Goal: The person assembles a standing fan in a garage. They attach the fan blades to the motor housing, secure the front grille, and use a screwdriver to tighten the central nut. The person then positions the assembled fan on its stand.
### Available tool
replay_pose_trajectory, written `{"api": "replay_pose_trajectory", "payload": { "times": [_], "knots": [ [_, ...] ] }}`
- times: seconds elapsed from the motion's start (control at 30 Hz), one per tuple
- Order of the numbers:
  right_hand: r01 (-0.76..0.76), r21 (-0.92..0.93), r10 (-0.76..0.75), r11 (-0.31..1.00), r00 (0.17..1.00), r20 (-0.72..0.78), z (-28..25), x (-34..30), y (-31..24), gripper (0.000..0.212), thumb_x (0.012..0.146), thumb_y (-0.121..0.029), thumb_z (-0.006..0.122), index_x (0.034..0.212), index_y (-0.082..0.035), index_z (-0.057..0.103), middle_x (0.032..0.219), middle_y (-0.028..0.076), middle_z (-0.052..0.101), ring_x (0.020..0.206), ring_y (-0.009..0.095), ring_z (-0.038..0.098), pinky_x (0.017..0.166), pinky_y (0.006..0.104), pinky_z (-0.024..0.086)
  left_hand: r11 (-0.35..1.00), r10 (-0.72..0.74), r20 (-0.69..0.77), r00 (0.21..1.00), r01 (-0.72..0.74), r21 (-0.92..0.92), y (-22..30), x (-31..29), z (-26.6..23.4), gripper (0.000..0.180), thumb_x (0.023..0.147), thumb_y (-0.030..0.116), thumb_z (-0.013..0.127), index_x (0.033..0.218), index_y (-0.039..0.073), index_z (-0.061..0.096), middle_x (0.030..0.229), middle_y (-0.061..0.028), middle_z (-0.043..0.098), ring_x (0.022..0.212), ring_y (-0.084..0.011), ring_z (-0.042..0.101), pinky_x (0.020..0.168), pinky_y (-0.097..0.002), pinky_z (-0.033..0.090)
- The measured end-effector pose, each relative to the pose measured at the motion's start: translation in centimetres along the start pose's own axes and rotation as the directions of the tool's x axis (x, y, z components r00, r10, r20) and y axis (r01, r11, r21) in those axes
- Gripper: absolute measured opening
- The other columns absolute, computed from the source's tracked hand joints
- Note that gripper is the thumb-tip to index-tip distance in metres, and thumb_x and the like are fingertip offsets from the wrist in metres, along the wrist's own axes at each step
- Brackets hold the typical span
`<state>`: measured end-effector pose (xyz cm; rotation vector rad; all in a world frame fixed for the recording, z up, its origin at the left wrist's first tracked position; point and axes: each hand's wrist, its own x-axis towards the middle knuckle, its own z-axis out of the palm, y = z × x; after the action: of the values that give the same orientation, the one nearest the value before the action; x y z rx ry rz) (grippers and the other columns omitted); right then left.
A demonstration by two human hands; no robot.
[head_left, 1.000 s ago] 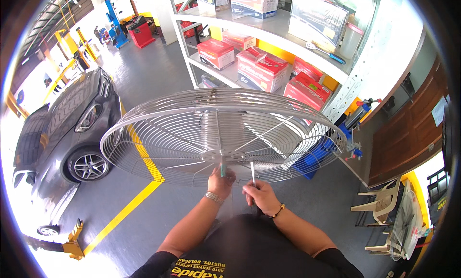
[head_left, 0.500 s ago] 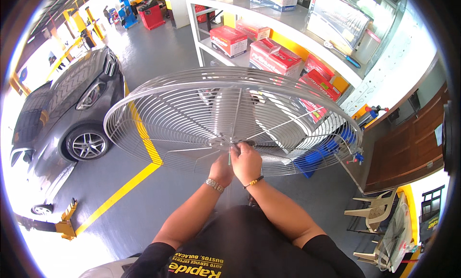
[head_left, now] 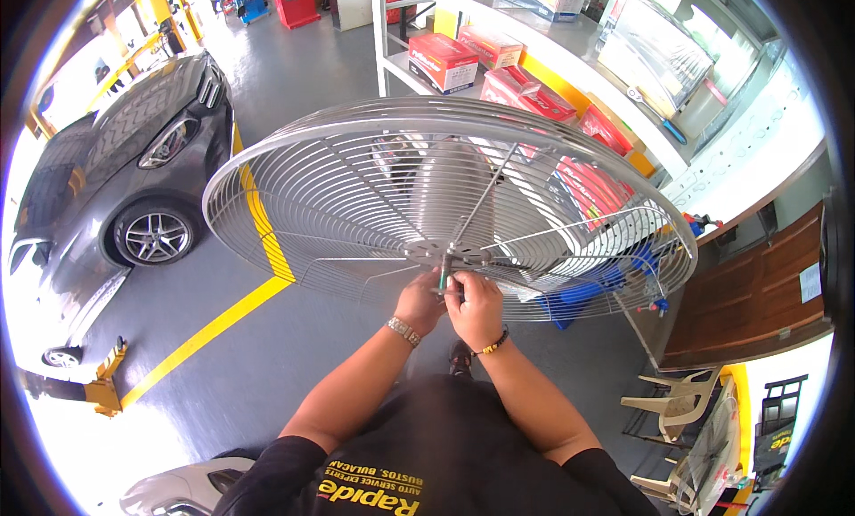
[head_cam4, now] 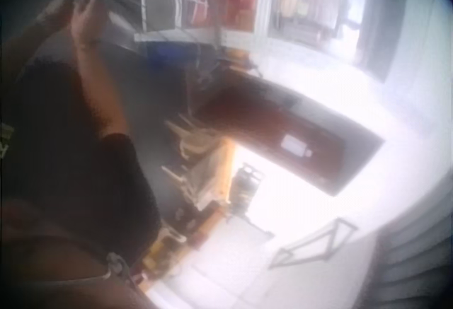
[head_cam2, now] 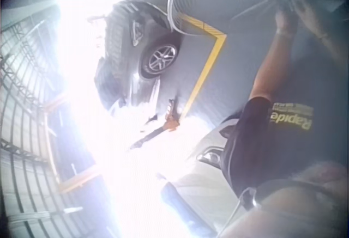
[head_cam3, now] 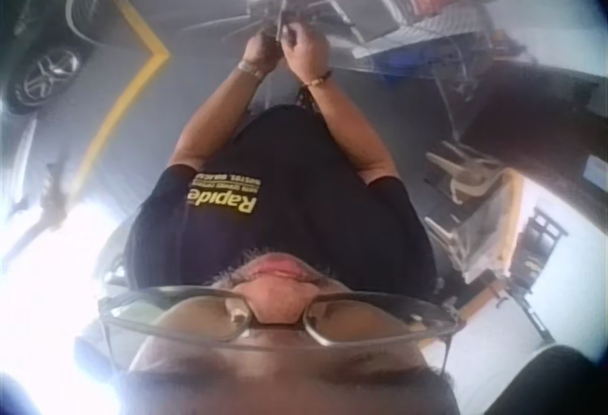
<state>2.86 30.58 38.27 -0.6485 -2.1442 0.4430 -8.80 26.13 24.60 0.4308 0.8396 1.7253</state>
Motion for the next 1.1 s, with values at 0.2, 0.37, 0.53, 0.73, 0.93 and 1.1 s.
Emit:
{"api": "replay_pose_trajectory", "payload": {
  "times": [0.2,0.37,0.53,0.73,0.93,1.1],
  "knots": [
    [0.135,-0.003,-0.134,0.991,0.991,0.013,-1.0,-0.3,-0.3,0.015,0.078,-0.004,0.069,0.087,-0.005,0.057,0.075,0.01,0.063,0.065,0.03,0.06,0.062,0.041,0.046,0.878,-0.305,0.016,0.952,0.288,-0.382,5.4,-2.3,5.1,0.037,0.098,0.019,0.045,0.128,-0.003,0.047,0.111,-0.0146,0.061,0.095,-0.0271,0.061,0.087,-0.0407,0.051],
    [0.162,0.071,-0.161,0.984,0.987,-0.032,-1.8,-0.5,0.5,0.017,0.078,-0.006,0.071,0.088,-0.006,0.056,0.075,0.01,0.061,0.064,0.03,0.057,0.061,0.0411,0.044,0.904,-0.374,-0.175,0.911,0.316,-0.287,5.0,-2.8,4.0,0.029,0.096,0.014,0.045,0.121,-0.001,0.048,0.103,-0.0123,0.062,0.091,-0.0237,0.062,0.081,-0.0388,0.053],
    [0.139,0.09,-0.138,0.986,0.99,-0.018,-2.1,-1.2,1.0,0.019,0.078,-0.005,0.071,0.089,-0.006,0.056,0.074,0.01,0.061,0.065,0.03,0.057,0.062,0.0404,0.045,0.973,-0.232,-0.259,0.938,0.225,-0.057,6.3,-5.3,3.9,0.017,0.088,0.013,0.052,0.103,0.004,0.056,0.088,-0.0064,0.06,0.082,-0.02,0.06,0.071,-0.0345,0.05],
    [-0.045,0.155,0.057,0.987,0.996,-0.074,-2.7,-0.4,0.9,0.016,0.08,-0.006,0.07,0.089,-0.004,0.058,0.076,0.011,0.063,0.067,0.031,0.059,0.061,0.0397,0.047,0.915,-0.301,-0.16,0.94,0.237,-0.327,8.7,-6.9,3.0,0.016,0.086,0.017,0.059,0.099,0.008,0.06,0.082,-0.0016,0.056,0.07,-0.0163,0.053,0.069,-0.0306,0.045],
    [-0.098,0.19,0.11,0.977,0.993,-0.052,-3.8,0.6,1.0,0.017,0.079,-0.006,0.072,0.089,-0.004,0.058,0.078,0.011,0.064,0.067,0.031,0.062,0.061,0.0372,0.049,0.34,0.516,-0.014,0.857,-0.189,0.921,11.7,-6.6,9.2,0.03,0.074,0.023,0.078,0.096,0.005,0.068,0.075,-0.0048,0.059,0.065,-0.0212,0.057,0.061,-0.0341,0.047],
    [-0.069,0.246,0.089,0.967,0.993,-0.072,-3.9,1.4,0.7,0.017,0.079,-0.006,0.072,0.089,-0.004,0.059,0.08,0.011,0.066,0.071,0.031,0.064,0.064,0.0369,0.051,-0.191,0.463,0.222,0.858,-0.148,0.97,13.0,-4.5,12.5,0.032,0.074,0.029,0.076,0.094,0.004,0.068,0.083,-0.0105,0.064,0.079,-0.03,0.066,0.069,-0.0392,0.054]
  ]
}}
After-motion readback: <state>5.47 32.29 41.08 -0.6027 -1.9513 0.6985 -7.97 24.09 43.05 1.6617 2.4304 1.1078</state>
